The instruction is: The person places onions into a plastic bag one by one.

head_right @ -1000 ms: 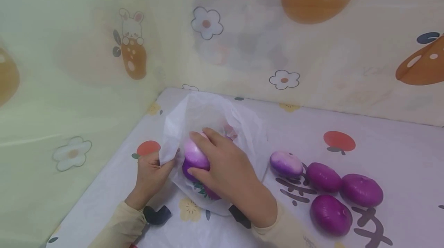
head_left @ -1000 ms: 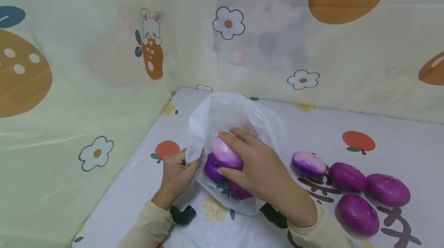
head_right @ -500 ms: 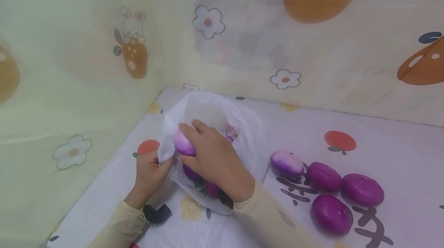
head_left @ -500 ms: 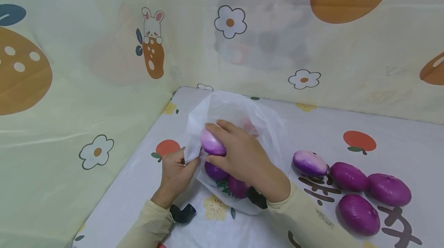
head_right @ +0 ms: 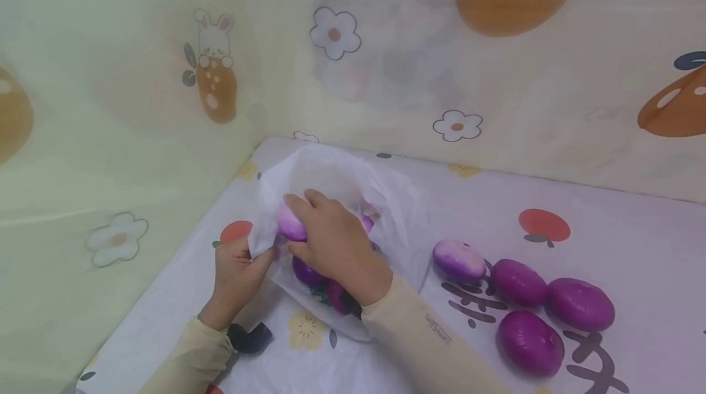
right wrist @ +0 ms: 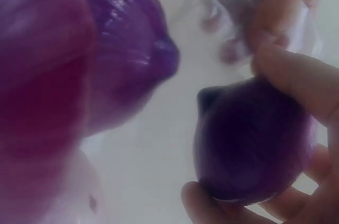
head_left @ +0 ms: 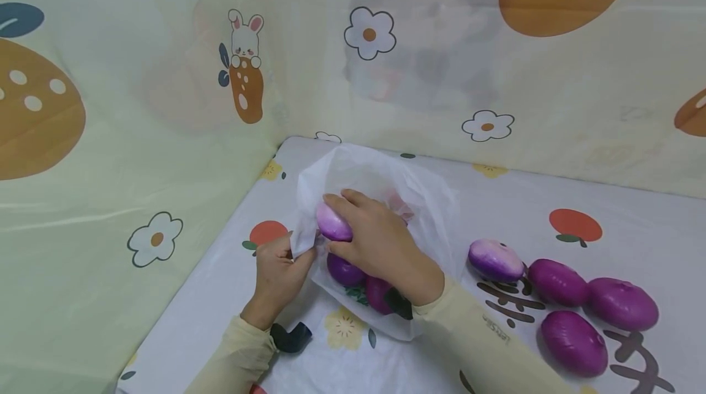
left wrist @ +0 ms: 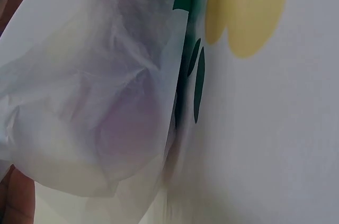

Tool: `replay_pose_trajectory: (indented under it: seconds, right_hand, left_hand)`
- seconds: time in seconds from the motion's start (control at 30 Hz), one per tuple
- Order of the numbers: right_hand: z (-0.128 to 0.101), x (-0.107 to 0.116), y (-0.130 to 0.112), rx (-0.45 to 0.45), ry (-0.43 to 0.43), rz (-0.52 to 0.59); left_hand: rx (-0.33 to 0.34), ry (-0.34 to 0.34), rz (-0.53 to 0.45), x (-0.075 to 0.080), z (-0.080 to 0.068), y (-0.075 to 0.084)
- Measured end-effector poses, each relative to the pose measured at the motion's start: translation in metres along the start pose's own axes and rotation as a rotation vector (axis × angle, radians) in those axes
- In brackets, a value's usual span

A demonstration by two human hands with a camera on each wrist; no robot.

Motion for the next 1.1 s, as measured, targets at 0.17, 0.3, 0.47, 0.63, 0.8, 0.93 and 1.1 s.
replay_pose_trajectory:
  seconds: [0.17,0.3,0.47,0.63,0.8,0.93,1.1]
  right_hand:
    - [0.007,-0.007,0.004,-0.02,-0.046,-0.011]
    - [0.012,-0.012,0.006,-0.036,-0.087,-0.013]
    - [0.016,-0.017,0.009,-0.06,-0.128,-0.007]
    - [0.018,-0.02,0.01,-0.059,-0.144,0.011]
    - [0.019,-0.022,0.011,-0.058,-0.18,0.078]
    - [0.02,-0.023,0.012,-0.073,-0.221,0.12]
    - [0.02,-0.024,0.014,-0.044,-0.222,0.104]
  left_hand:
    - [0.011,0.012,-0.015,0.0,0.001,0.001]
    - [0.012,0.024,0.002,0.001,0.0,0.001]
    - [0.01,0.023,-0.003,0.001,0.0,0.0]
    - [0.019,0.017,-0.019,0.001,0.0,-0.001]
    - [0.009,0.012,-0.008,0.001,0.0,-0.001]
    - [0.007,0.01,0.005,0.001,0.001,-0.001]
    - [0.012,0.009,-0.003,0.0,0.001,-0.002]
Point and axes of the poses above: each hand's wrist, its own z-axis towards the middle knuckle, its own x-axis out of the back of the hand, y = z × x, the point moved 3 cm from there along z, towards the middle knuckle, and after that the axes turned 15 degrees about -y, right-handed, at the moved point
